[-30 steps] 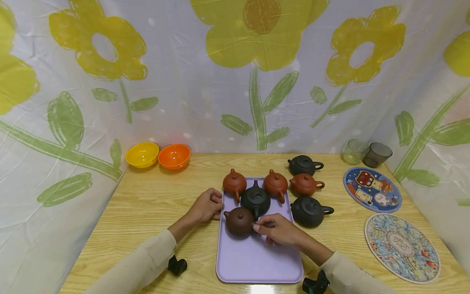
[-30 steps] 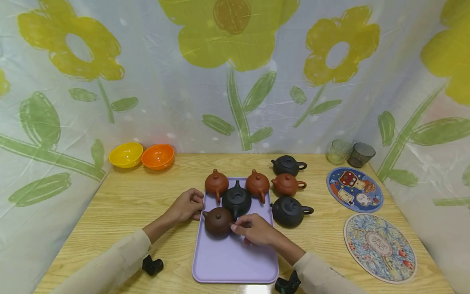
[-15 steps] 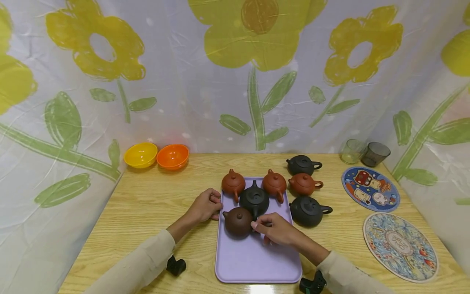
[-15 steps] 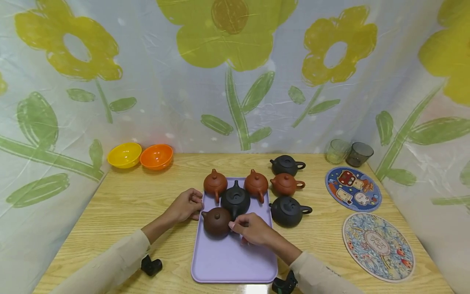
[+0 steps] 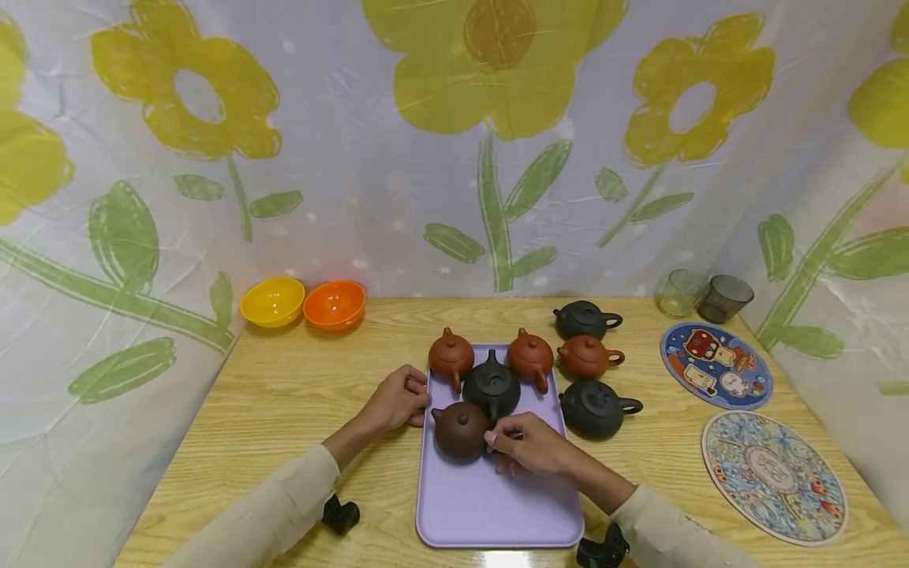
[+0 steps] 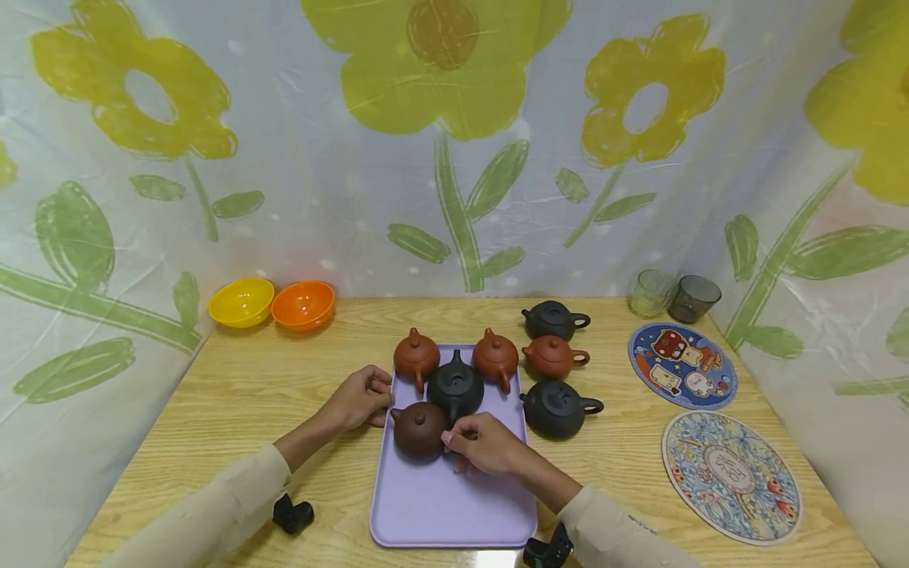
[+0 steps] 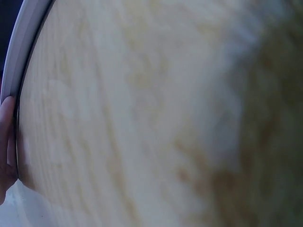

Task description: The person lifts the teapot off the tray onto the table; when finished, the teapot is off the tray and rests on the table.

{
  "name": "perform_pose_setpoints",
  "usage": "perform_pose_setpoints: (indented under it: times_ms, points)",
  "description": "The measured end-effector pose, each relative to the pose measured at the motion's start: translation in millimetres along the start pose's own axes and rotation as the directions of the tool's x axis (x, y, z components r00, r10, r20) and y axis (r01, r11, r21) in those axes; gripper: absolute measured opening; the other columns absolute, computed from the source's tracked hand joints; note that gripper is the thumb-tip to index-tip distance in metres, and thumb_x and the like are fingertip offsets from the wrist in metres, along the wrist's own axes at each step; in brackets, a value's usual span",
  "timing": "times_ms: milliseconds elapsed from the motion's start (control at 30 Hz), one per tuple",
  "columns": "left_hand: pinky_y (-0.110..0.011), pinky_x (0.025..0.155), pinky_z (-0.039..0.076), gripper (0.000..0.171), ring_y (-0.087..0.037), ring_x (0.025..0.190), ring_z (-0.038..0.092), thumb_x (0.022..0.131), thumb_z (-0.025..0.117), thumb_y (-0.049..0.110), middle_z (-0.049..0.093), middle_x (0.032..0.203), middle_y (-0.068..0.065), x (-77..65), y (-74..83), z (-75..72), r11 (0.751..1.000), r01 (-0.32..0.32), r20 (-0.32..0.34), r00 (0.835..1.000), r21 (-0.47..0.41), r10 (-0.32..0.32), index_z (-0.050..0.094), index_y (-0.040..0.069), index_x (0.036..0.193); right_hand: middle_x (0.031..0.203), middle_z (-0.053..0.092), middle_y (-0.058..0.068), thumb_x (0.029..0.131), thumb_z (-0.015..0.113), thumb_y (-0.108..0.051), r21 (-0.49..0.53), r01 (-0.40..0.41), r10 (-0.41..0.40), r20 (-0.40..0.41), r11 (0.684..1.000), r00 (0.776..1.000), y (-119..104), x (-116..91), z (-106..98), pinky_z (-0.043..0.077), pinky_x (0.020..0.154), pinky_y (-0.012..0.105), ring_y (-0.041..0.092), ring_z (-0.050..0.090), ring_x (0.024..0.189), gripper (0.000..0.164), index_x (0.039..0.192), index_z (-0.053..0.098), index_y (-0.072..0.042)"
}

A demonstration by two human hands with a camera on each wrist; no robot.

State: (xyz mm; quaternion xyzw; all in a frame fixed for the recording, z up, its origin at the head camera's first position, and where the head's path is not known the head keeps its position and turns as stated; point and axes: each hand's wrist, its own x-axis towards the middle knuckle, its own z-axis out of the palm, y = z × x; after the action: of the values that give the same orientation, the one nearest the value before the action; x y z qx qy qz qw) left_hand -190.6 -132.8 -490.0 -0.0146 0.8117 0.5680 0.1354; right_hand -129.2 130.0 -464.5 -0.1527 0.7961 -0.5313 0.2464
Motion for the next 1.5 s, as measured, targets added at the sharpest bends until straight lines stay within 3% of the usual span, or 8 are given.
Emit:
perform_pose_setpoints:
  times_ms: [300, 533, 767, 1233, 1500]
  points:
    - [-0.034, 0.056, 0.063, 0.030, -0.017, 0.076, 0.059, 0.088, 0.065, -0.005, 0.056, 0.096, -0.011, -2.2, 1.5, -0.5, 1.000, 0.009, 0.011, 1.000, 0.003, -0.009, 0.055, -0.002, 0.116, 0.085, 0.067, 0.014, 0.099, 0.062, -0.023, -0.025, 0.033, -0.033, -0.005, 0.999, 0.999, -1.3, -3.0, -1.9, 0.051, 0.052, 0.024, 0.018, 0.062, 0.065, 0.027, 0.087, 0.071, 0.001]
    - [-0.035, 0.056, 0.063, 0.029, -0.018, 0.076, 0.060, 0.088, 0.065, -0.004, 0.055, 0.096, -0.011, -2.2, 3.6, -1.2, 1.000, 0.011, 0.005, 1.000, 0.010, -0.011, 0.055, -0.002, 0.115, 0.083, 0.066, 0.020, 0.100, 0.061, -0.020, 0.013, 0.046, -0.047, 0.026, 0.999, 0.999, -6.0, -9.5, -6.6, 0.048, 0.051, 0.024, 0.018, 0.057, 0.065, 0.028, 0.090, 0.070, 0.004]
    - [-0.034, 0.055, 0.063, 0.029, -0.018, 0.075, 0.060, 0.088, 0.066, -0.004, 0.056, 0.095, -0.011, -2.2, 2.8, -0.9, 1.000, 0.011, 0.004, 1.000, 0.008, -0.011, 0.055, -0.002, 0.115, 0.085, 0.066, 0.018, 0.100, 0.061, -0.021, -0.022, 0.053, -0.051, 0.059, 0.998, 0.997, -6.1, -14.1, -11.1, 0.050, 0.053, 0.023, 0.016, 0.059, 0.066, 0.028, 0.091, 0.070, 0.003]
    - [-0.034, 0.057, 0.063, 0.028, -0.018, 0.075, 0.060, 0.089, 0.066, -0.004, 0.056, 0.098, -0.012, -0.4, 2.6, -0.4, 1.000, 0.020, 0.008, 1.000, 0.023, -0.020, 0.056, -0.001, 0.116, 0.080, 0.066, 0.017, 0.099, 0.063, -0.021, -0.052, 0.077, -0.073, 0.080, 0.996, 0.994, -10.5, -35.4, -30.3, 0.050, 0.054, 0.021, 0.014, 0.057, 0.068, 0.023, 0.093, 0.070, 0.001]
    - [-0.034, 0.058, 0.063, 0.028, -0.019, 0.078, 0.061, 0.090, 0.066, -0.003, 0.057, 0.099, -0.012, -0.9, 2.1, -0.8, 0.999, 0.013, 0.008, 1.000, 0.039, -0.014, 0.056, -0.001, 0.116, 0.088, 0.066, 0.022, 0.100, 0.061, -0.023, -0.080, 0.115, -0.104, 0.127, 0.990, 0.986, -7.7, -44.9, -42.6, 0.052, 0.054, 0.021, 0.011, 0.058, 0.070, 0.026, 0.092, 0.070, 0.000]
